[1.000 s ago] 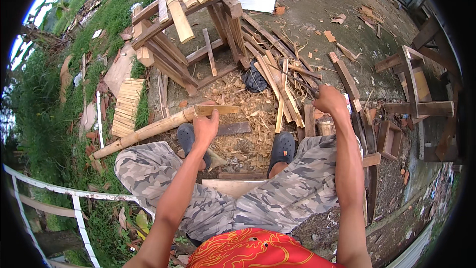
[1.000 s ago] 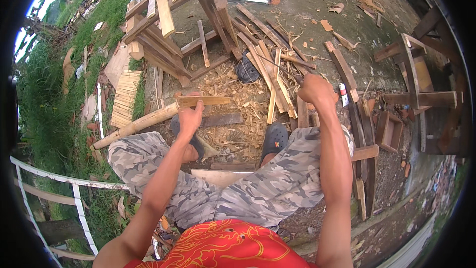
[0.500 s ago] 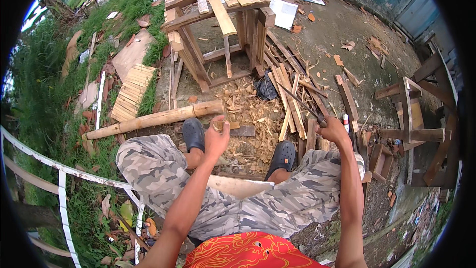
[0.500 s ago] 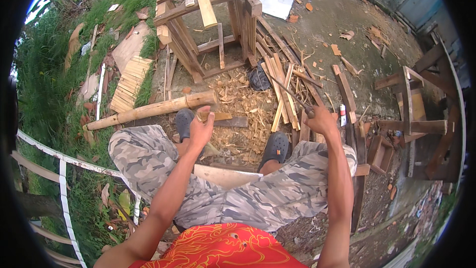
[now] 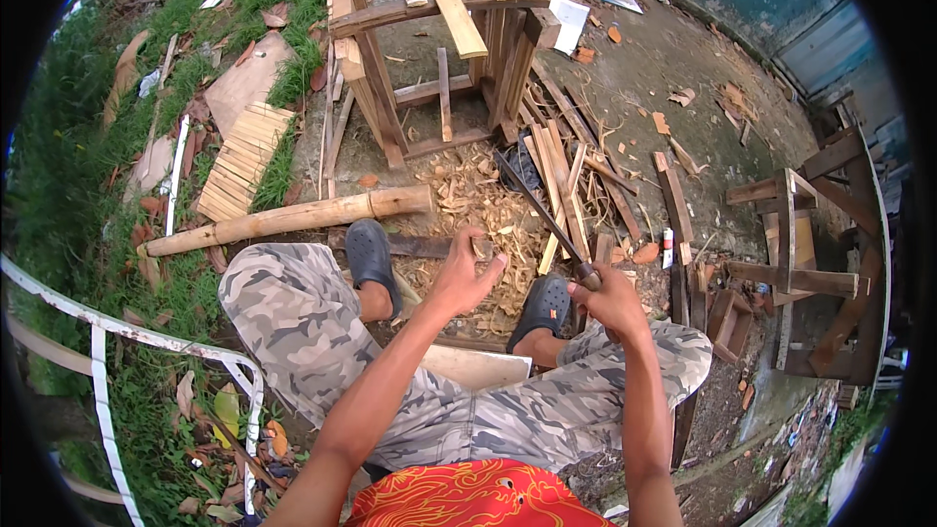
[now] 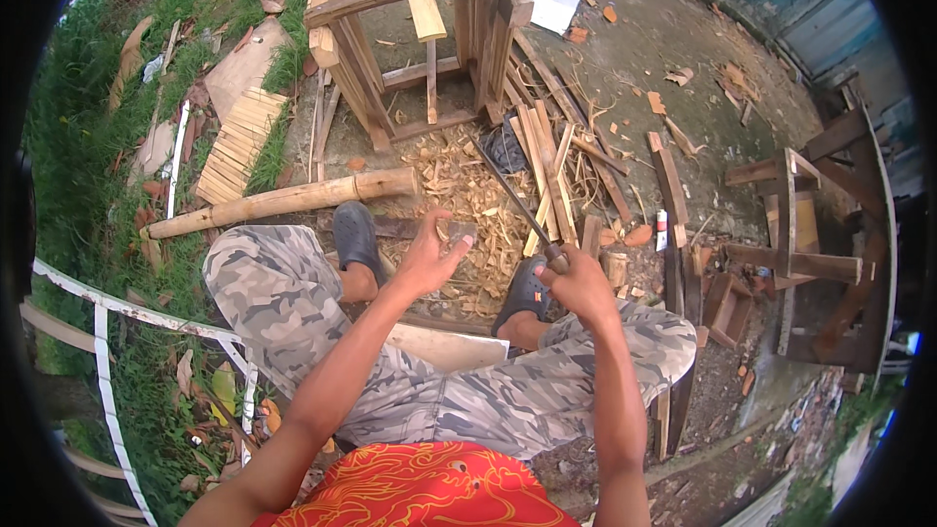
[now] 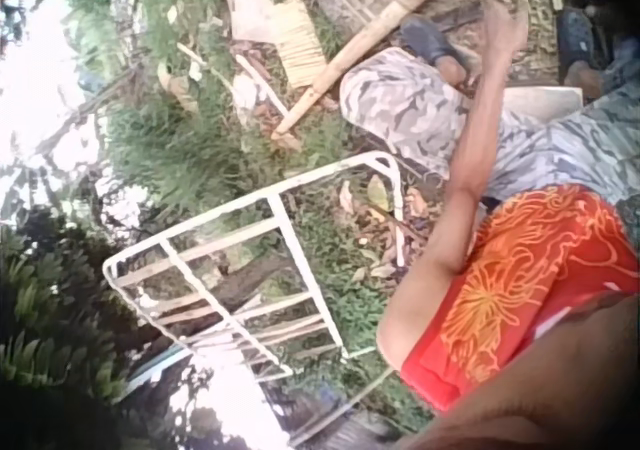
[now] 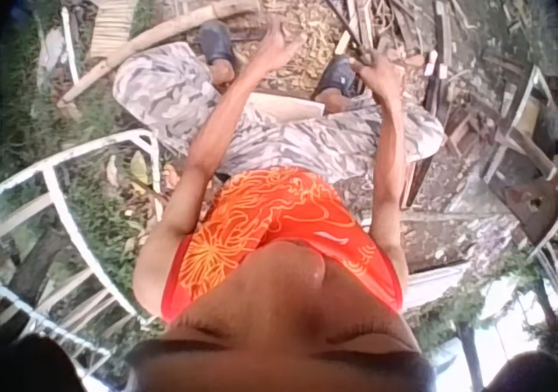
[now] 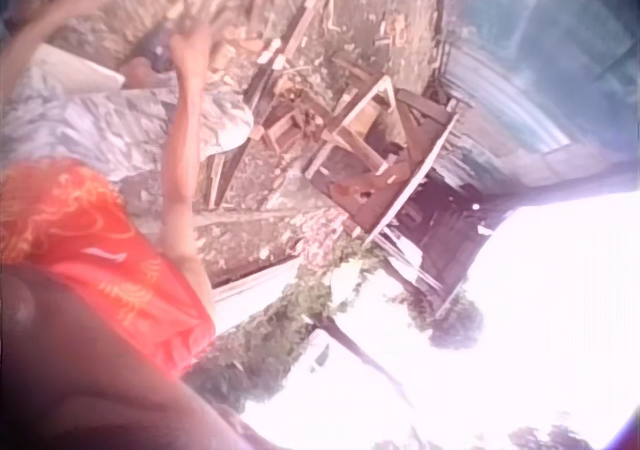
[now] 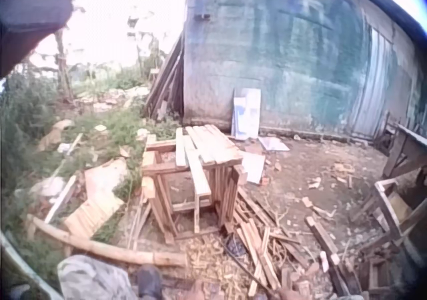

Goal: The person sits on the ground and uses a knife to shave thin strips from a small piece of wood. They repeatedly hold the wood in one hand and draw the knife along its surface to produce shavings, occasionally inspecting the blade and the wood.

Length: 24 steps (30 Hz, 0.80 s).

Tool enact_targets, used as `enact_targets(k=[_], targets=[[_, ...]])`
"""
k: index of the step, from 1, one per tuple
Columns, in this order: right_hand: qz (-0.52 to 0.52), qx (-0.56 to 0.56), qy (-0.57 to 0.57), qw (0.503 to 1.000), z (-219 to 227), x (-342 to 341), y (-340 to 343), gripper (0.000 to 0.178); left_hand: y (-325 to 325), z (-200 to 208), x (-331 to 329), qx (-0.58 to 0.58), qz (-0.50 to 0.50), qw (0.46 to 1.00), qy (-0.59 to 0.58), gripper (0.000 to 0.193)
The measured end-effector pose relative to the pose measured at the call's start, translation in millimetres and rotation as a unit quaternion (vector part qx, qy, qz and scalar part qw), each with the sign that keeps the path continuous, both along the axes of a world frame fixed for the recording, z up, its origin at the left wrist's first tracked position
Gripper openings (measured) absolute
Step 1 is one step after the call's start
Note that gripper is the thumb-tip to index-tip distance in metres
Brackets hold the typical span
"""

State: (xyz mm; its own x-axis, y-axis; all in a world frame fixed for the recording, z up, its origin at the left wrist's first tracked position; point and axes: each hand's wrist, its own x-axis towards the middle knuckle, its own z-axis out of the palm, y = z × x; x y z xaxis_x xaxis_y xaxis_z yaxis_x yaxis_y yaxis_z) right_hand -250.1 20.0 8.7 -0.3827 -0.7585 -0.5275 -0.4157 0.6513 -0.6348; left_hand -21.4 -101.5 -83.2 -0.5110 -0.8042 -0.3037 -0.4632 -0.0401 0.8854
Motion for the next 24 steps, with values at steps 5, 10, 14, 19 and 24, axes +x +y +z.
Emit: enact_targets(k=[5, 10, 14, 19, 24], targets=[[-0.12, -0.029, -0.082, 0.989, -43.0, 24.0, 3.9, 0.032, 25.4, -15.4, -20.2, -0.081, -0.082, 0.992, 0.053, 0.057], [-0.228, -0.103, -0.178, 0.952, -75.8, 34.0, 7.6, 0.03, 42.9, -32.3, -33.7, -0.088, -0.105, 0.988, 0.07, 0.055], [-0.276, -0.13, -0.178, 0.936, -73.5, 30.1, 7.2, 0.029, 50.9, -45.3, -41.8, -0.058, -0.079, 0.991, 0.092, 0.06], [-0.314, -0.144, -0.198, 0.917, -71.3, 26.9, 5.1, 0.034, 59.5, -41.1, -44.0, -0.108, -0.092, 0.988, 0.061, 0.062], [-0.304, -0.144, -0.215, 0.917, -73.4, 25.2, 5.0, 0.035, 67.7, -22.1, -42.5, -0.186, -0.121, 0.975, 0.014, 0.055]])
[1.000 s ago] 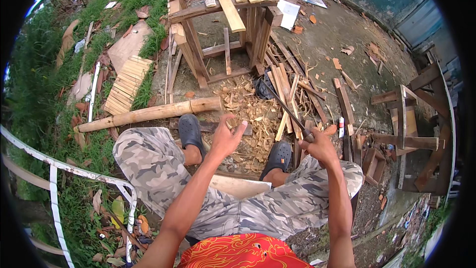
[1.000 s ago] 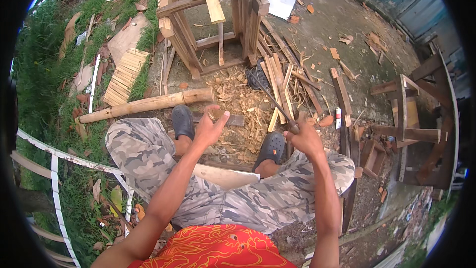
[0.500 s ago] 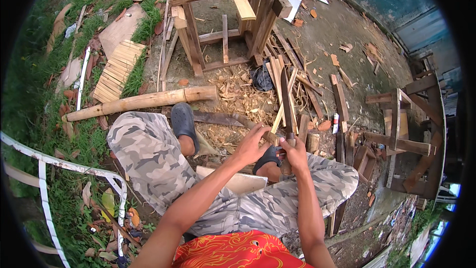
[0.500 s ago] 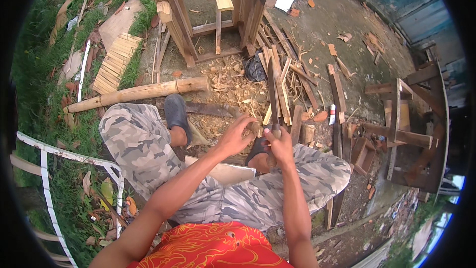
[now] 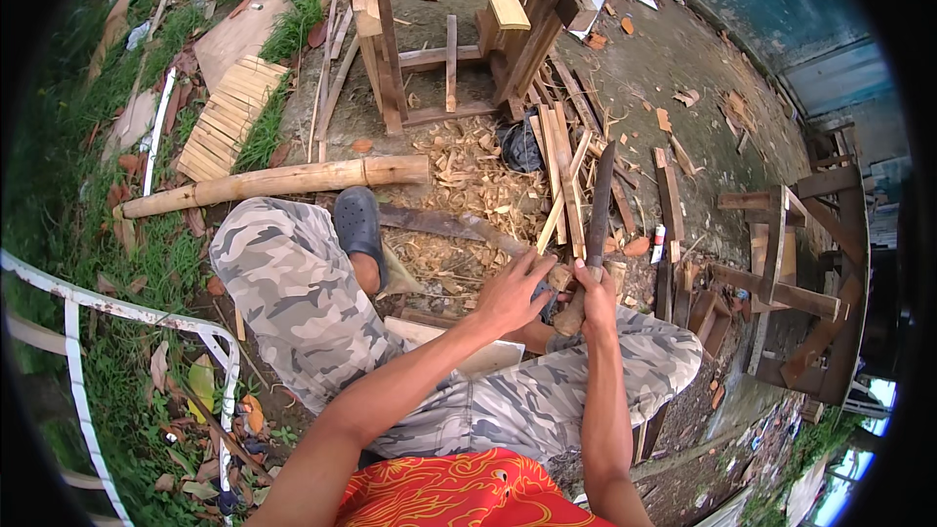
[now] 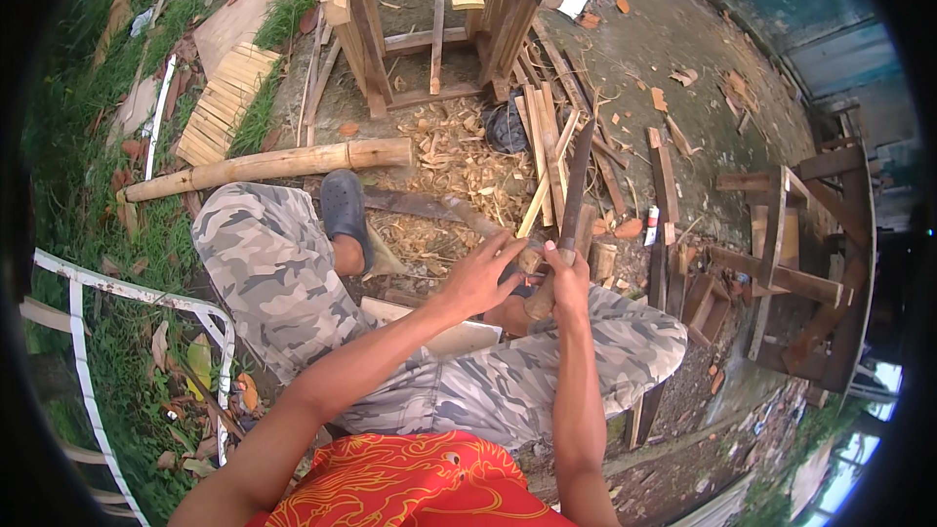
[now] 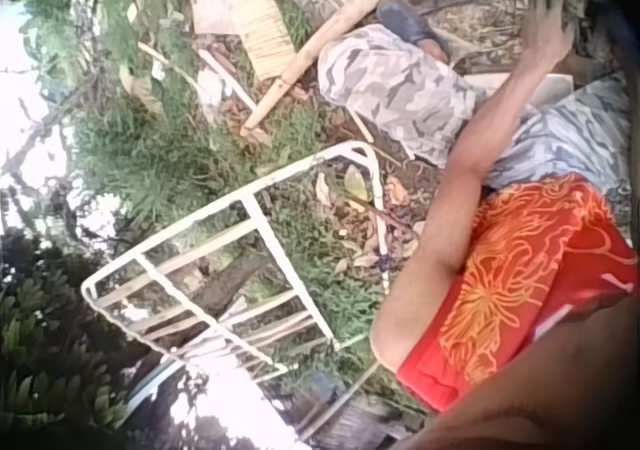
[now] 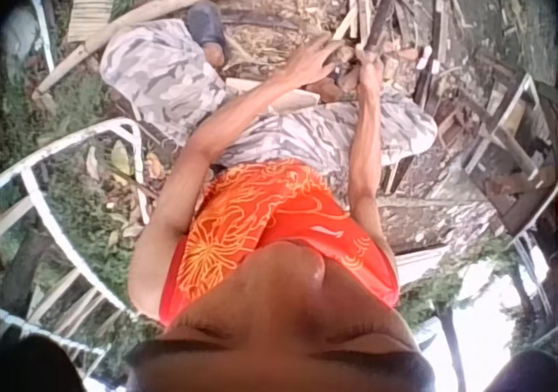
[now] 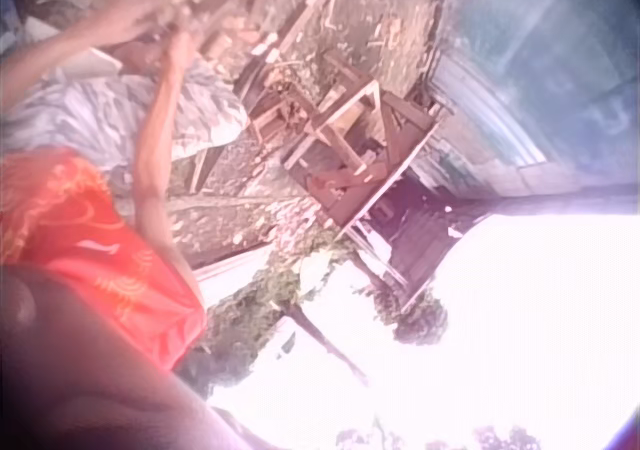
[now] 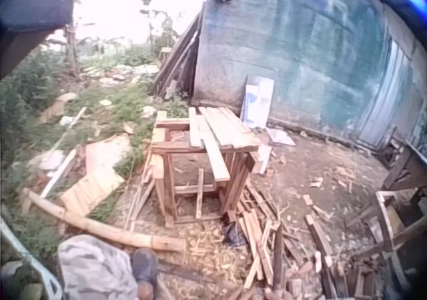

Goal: The person sits on the ground and uses a knife to shave thin strips from a small piece of wood. They repeatedly hold the wood in one hand and draw the knife along its surface to produce shavings, occasionally inspecting the blade and the wood.

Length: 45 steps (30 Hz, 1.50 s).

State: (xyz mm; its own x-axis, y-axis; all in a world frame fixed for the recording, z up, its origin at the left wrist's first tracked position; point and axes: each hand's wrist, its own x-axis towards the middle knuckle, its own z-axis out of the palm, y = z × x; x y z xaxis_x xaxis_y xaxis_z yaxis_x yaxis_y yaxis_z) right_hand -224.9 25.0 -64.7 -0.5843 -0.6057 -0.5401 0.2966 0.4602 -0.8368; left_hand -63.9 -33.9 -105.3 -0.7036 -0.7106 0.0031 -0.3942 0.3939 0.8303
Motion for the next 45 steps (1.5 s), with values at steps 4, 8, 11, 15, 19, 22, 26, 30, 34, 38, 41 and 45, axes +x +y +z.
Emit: enact_targets(k=[4, 8, 11, 15, 19, 22, 26, 30, 34, 38, 41, 45], targets=[[0.037, -0.041, -0.014, 0.998, 5.6, 6.9, -2.2, 0.036, -4.0, 7.8, -0.5, -0.063, -0.021, 0.998, -0.017, 0.049], [0.076, -0.101, -0.003, 0.992, 10.0, 17.0, -7.8, 0.033, -26.7, 21.9, 6.0, -0.084, 0.014, 0.996, 0.019, 0.039], [0.119, -0.093, 0.056, 0.987, 8.0, 18.1, -10.9, 0.027, -53.0, 42.0, 22.1, 0.089, 0.09, 0.99, -0.056, 0.031], [0.155, 0.016, 0.112, 0.982, 0.3, 15.4, -10.1, 0.039, -90.9, 59.6, 50.3, 0.014, 0.249, 0.966, -0.073, 0.03], [0.212, 0.054, 0.267, 0.938, -5.4, 20.0, -8.6, 0.051, -104.6, 54.2, 71.7, 0.016, 0.33, 0.94, -0.088, 0.032], [0.266, 0.098, 0.236, 0.93, -6.1, 24.9, -8.3, 0.053, -98.0, 46.4, 83.0, 0.065, 0.38, 0.919, -0.077, 0.031], [0.312, 0.113, 0.232, 0.914, -13.1, 37.3, -8.2, 0.046, -81.2, 42.5, 89.7, 0.156, 0.405, 0.901, -0.008, 0.029], [0.356, 0.083, 0.25, 0.897, -28.2, 55.1, -7.5, 0.042, -69.3, 44.0, 88.7, 0.203, 0.409, 0.889, 0.033, 0.028], [0.383, 0.013, 0.265, 0.885, -37.6, 68.2, -16.9, 0.041, -66.1, 46.0, 90.7, 0.305, 0.416, 0.852, 0.086, 0.032], [0.369, -0.015, 0.284, 0.885, -42.9, 82.7, -32.1, 0.041, -70.3, 46.8, 95.1, 0.378, 0.411, 0.817, 0.142, 0.051], [0.327, -0.042, 0.303, 0.894, -54.7, 93.5, -34.1, 0.039, -74.1, 47.8, 95.6, 0.416, 0.374, 0.814, 0.155, 0.062], [0.331, 0.013, 0.257, 0.908, -75.3, 94.0, -21.4, 0.033, -74.9, 51.5, 98.7, 0.508, 0.299, 0.794, 0.147, 0.078]])
